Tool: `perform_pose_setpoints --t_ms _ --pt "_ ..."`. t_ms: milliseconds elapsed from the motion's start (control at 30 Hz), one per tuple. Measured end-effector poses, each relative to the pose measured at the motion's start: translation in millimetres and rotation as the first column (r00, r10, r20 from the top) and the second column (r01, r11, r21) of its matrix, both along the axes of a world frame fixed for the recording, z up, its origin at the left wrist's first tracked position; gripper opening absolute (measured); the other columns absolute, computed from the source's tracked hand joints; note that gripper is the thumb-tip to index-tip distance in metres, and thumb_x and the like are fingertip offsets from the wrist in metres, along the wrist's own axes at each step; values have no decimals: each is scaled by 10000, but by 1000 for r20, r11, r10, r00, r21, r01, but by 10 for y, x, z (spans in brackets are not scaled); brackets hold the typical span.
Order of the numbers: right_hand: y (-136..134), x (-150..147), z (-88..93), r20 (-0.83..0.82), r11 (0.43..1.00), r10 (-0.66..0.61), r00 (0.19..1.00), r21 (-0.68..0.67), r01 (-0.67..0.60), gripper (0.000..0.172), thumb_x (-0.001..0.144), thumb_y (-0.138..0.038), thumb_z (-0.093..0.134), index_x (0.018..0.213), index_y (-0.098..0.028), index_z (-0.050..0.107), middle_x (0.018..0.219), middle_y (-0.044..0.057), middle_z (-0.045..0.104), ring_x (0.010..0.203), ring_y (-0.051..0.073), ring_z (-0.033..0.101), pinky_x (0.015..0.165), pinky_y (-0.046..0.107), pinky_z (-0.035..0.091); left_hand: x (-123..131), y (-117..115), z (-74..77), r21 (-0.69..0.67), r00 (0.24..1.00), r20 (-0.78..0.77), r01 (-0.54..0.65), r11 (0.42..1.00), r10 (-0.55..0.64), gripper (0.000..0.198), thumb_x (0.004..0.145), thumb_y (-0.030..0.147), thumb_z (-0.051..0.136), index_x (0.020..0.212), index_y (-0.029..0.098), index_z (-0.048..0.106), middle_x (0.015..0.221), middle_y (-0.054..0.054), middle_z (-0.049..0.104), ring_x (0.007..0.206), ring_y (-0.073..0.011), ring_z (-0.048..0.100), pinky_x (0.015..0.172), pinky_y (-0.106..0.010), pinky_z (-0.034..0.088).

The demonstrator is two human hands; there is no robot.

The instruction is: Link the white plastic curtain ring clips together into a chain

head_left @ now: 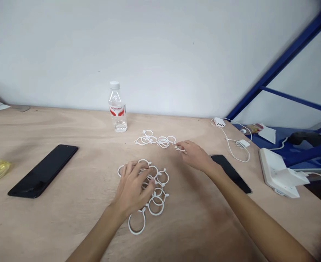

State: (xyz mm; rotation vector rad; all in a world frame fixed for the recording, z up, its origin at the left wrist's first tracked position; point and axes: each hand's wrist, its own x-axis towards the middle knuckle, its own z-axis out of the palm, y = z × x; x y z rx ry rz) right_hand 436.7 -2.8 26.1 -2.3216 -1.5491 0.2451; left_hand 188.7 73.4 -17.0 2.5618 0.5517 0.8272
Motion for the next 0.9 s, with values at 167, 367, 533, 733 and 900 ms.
perform_pose_setpoints --t_ms 167,367,533,733,900 --pt "85 177 -68 34 998 3 999 -65 -1 297 784 -157 553 1059 -170 665 1019 147 638 917 299 603 803 404 418 -11 -6 16 -18 999 39 -8 1000 9 232 856 196 517 1050 232 640 1174 -64 583 1060 -273 431 890 -466 369" --pt "132 -43 -61 -135 998 37 990 61 -29 159 844 -260 535 859 -163 659 824 85 661 789 210 606 757 340 448 -21 5 22 -44 994 99 -34 998 38 237 896 216 469 1087 201 607 1125 -80 609 1024 -253 464 869 -437 374" --pt "39 -718 -87 -798 945 167 579 296 136 233 790 -406 658 848 -182 629 668 6 644 599 137 587 625 278 477 -31 7 30 -6 987 127 -101 995 101 446 926 491 385 1164 150 546 1099 -115 619 973 -260 508 837 -435 354" --pt "-8 -1350 -102 -969 917 217 -118 161 366 236 639 -327 822 742 -178 671 658 -6 664 624 112 605 628 241 474 -29 25 -5 3 992 112 -65 998 64 444 975 470 239 974 162 558 857 -75 620 808 -223 518 743 -388 342" --pt "6 -1349 -145 -975 907 213 -58 175 384 262 644 -382 814 673 -166 668 621 -15 635 565 89 540 575 226 443 -8 27 -17 67 994 113 -1 998 -6 375 981 335 244 738 192 491 701 -45 539 688 -204 459 663 -355 326"
